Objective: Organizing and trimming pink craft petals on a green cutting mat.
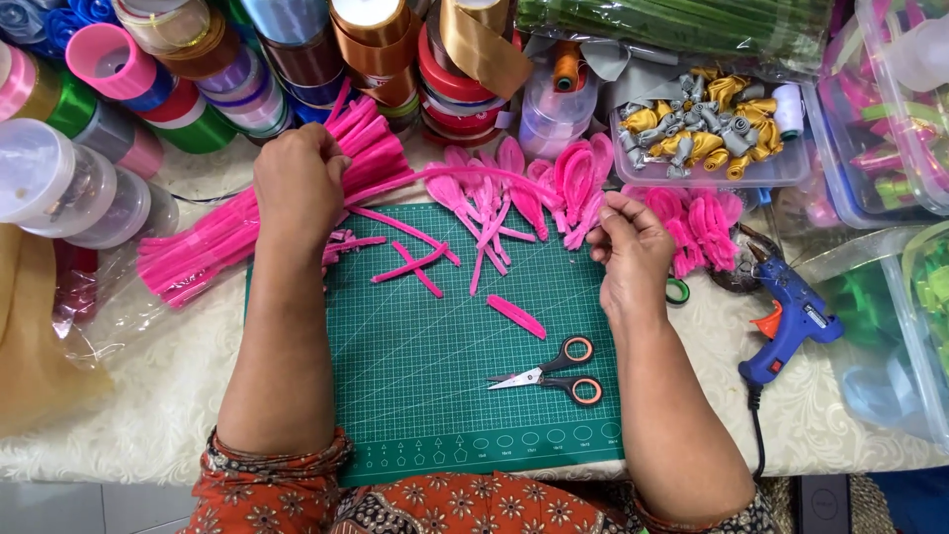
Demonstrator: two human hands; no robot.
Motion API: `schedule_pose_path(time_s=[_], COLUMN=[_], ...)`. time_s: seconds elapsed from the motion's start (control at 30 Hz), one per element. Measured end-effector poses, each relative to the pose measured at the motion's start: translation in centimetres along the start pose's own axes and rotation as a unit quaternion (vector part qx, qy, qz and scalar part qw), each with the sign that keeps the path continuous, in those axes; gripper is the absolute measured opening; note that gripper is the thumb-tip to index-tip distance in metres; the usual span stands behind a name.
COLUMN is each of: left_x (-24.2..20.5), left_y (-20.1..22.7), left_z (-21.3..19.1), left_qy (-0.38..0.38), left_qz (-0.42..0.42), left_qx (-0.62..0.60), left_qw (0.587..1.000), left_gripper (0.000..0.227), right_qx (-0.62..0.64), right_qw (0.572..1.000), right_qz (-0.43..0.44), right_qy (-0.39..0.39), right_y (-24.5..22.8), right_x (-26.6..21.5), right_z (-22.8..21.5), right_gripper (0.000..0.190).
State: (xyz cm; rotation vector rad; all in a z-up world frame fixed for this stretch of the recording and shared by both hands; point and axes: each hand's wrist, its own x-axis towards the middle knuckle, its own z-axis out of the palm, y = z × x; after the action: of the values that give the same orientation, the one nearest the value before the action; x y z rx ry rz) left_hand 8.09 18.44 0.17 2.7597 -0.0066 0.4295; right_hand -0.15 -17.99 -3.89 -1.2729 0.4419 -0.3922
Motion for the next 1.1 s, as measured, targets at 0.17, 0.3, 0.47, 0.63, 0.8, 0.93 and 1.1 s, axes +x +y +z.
schedule_pose_path(time_s=[0.17, 0.3, 0.47, 0.63, 0.8, 0.93, 1.1], left_x=[-0.2, -0.4, -0.1, -0.4, -0.2, -0.2, 0.1], left_y=[0.8, 2.3, 2.5, 3.0, 3.1, 2.7, 0.3], left_z=[-1.1, -3.1, -2.5, -2.5, -3.1, -2.8, 1.1], left_qy=[0.033, 0.07, 0.077, 0.05, 0.163, 0.132, 0.042], left_qz=[0.025, 0.05, 0.13, 0.121, 0.149, 0.107, 0.073], left_qx=[-0.011, -0.048, -0.072, -0.063, -0.101, -0.088, -0.069], left_qw=[0.999, 0.995, 0.986, 0.989, 0.97, 0.982, 0.994], left_gripper=[0.012, 0.005, 0.018, 0.011, 0.01, 0.007, 0.008], right_qx=[-0.005, -0.041, -0.035, -0.043, -0.154, -0.201, -0.351], right_qw=[1.0, 0.995, 0.995, 0.993, 0.978, 0.957, 0.832], right_qz=[-0.016, -0.026, -0.02, -0.025, -0.064, -0.141, -0.391], right_qy=[-0.022, -0.084, -0.092, -0.104, -0.125, -0.157, -0.178], right_y=[-0.7, -1.8, -1.8, -2.0, -2.6, -2.4, -1.2], right_x=[-1.2, -2.2, -2.3, -2.4, -3.2, -3.6, -0.8], right_z=[0.5, 1.0, 1.3, 0.9, 1.4, 1.9, 2.3], right_gripper=[0.019, 0.016, 0.017, 0.016, 0.013, 0.015, 0.028])
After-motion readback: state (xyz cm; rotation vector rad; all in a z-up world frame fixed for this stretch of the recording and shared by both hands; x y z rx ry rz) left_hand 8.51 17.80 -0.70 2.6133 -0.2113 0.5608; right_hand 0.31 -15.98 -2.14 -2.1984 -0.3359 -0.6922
